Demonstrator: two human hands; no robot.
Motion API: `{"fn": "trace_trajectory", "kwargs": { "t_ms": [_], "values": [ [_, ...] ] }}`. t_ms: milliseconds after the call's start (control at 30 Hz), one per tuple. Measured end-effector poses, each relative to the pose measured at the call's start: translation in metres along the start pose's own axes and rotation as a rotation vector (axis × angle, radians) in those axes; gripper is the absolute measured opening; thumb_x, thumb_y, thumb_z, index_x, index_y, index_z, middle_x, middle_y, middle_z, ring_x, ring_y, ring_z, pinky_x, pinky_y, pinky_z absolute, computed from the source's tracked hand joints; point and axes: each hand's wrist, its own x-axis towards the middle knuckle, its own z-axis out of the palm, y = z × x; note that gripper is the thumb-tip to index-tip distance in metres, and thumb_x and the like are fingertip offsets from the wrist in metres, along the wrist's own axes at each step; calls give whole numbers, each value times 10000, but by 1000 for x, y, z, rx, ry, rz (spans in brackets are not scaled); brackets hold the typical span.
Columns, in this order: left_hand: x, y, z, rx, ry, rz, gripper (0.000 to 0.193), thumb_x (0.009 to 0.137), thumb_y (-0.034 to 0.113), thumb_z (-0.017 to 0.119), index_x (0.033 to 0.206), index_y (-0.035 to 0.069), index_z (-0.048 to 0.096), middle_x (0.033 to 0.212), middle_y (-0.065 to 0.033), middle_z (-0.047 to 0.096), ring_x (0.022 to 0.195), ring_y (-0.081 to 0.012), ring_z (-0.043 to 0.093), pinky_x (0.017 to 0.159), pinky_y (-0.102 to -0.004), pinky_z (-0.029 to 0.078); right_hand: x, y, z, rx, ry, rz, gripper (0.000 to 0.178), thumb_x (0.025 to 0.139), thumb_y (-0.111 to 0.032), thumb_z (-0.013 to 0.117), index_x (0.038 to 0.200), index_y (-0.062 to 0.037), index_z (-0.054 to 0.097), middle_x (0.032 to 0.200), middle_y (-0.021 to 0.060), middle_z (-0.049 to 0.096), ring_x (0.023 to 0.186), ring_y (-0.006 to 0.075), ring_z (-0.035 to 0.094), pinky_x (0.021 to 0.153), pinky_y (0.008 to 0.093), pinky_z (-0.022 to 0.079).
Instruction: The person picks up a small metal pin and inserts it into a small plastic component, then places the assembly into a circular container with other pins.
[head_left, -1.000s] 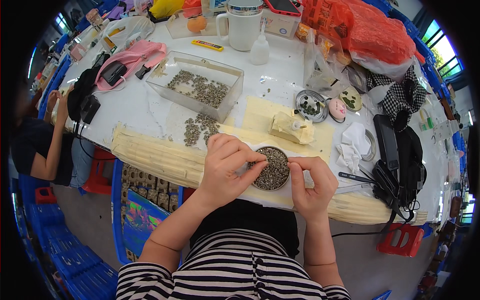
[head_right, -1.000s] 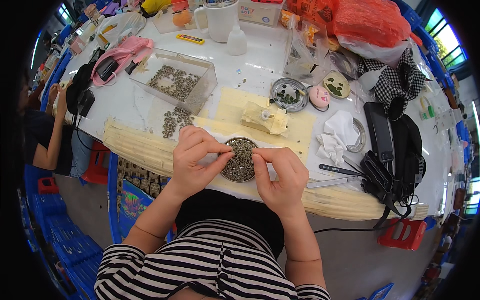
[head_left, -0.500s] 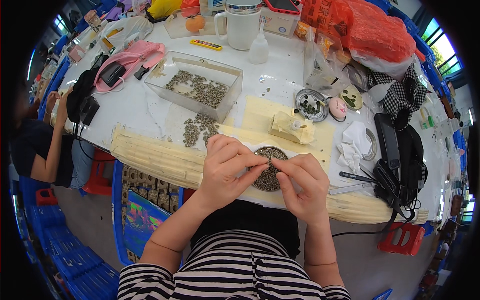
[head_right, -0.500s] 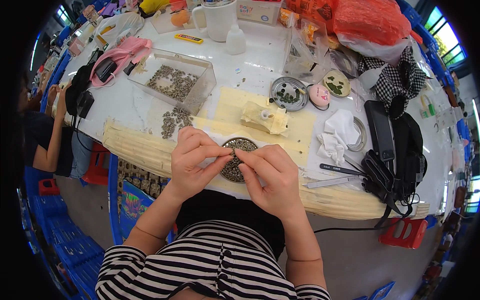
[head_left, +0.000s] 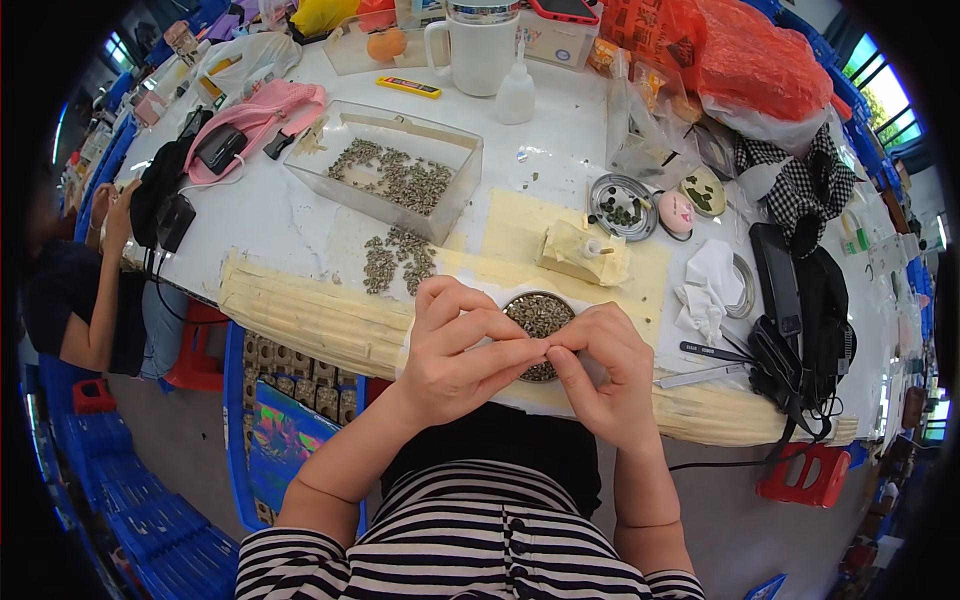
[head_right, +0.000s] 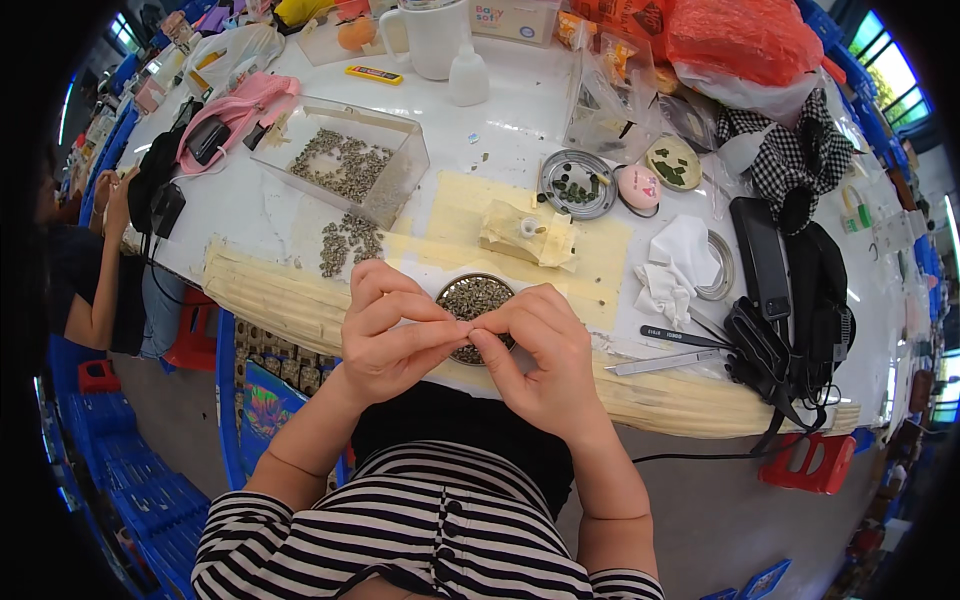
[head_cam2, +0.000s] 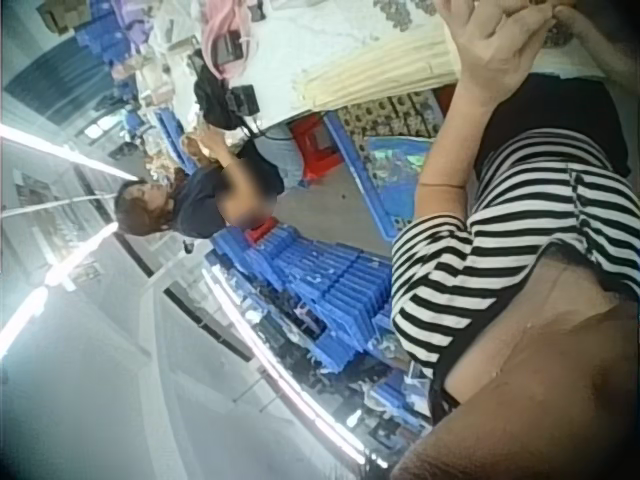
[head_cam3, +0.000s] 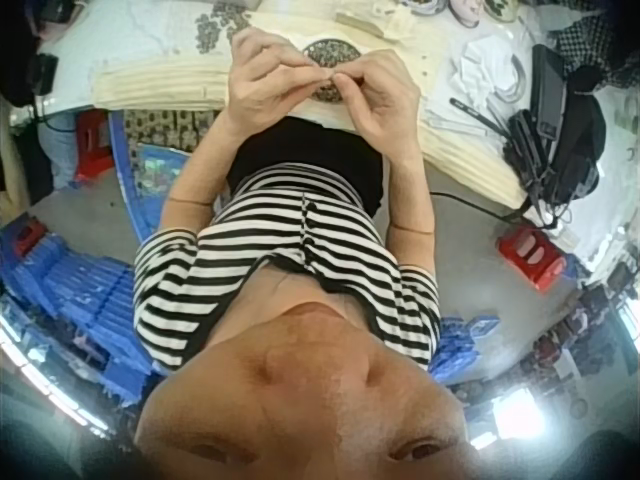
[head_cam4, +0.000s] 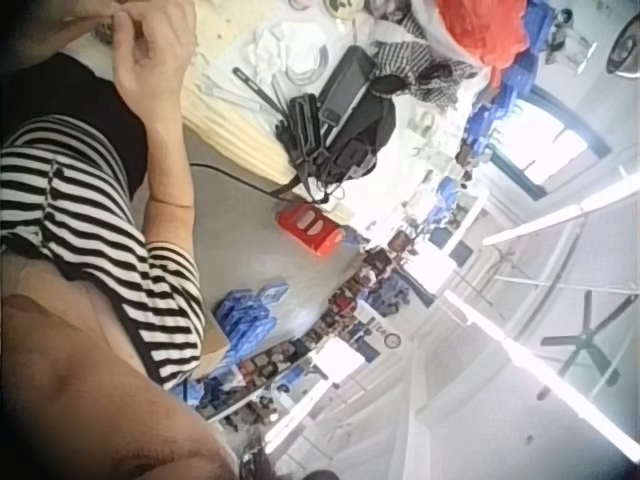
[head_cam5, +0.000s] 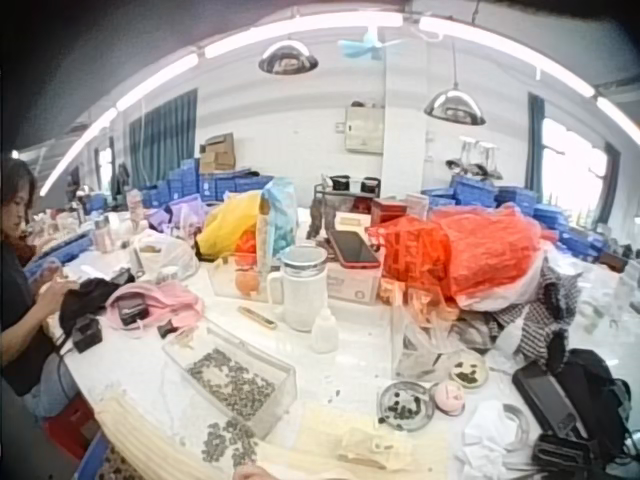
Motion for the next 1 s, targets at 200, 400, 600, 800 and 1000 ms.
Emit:
{"fn": "trace_trajectory", "kwargs": {
  "t_ms": [200, 400, 600, 800, 1000],
  "values": [
    [0, 2, 0, 56, 21, 17, 264, 687, 166, 844, 943, 157, 778, 886, 78, 671, 859, -170, 562, 842, -376, 357, 0, 0, 2, -66, 32, -32, 76, 800, -17, 766, 844, -34, 706, 790, 71, 670, 752, 251, 589, 702, 338, 464],
    [0, 0, 1, 59, 56, -50, 253, 692, 134, 857, 931, 149, 776, 870, 60, 671, 862, -180, 564, 830, -373, 369, 0, -2, 3, -140, 115, -62, 136, 770, -18, 788, 894, -48, 742, 794, 54, 674, 758, 234, 600, 693, 330, 472],
    [1, 1, -1, 51, 53, -63, 236, 694, 126, 861, 915, 148, 778, 865, 57, 672, 865, -181, 563, 828, -373, 374, -2, 1, 3, -145, 71, -83, 179, 756, -22, 801, 927, -55, 761, 792, 47, 673, 748, 222, 599, 691, 324, 473],
    [1, 2, 0, 54, 55, -67, 239, 690, 123, 860, 914, 148, 778, 868, 58, 671, 868, -180, 562, 829, -374, 373, -1, -1, 3, -146, 105, -75, 181, 749, -15, 800, 922, -55, 765, 787, 45, 670, 743, 225, 599, 694, 328, 471],
    [1, 1, -1, 48, 48, -76, 238, 688, 129, 862, 911, 148, 779, 869, 59, 670, 874, -179, 562, 831, -376, 373, -1, 0, 2, -132, 81, -89, 198, 742, -14, 800, 932, -59, 772, 786, 45, 670, 752, 226, 602, 698, 330, 471]
  ]
}}
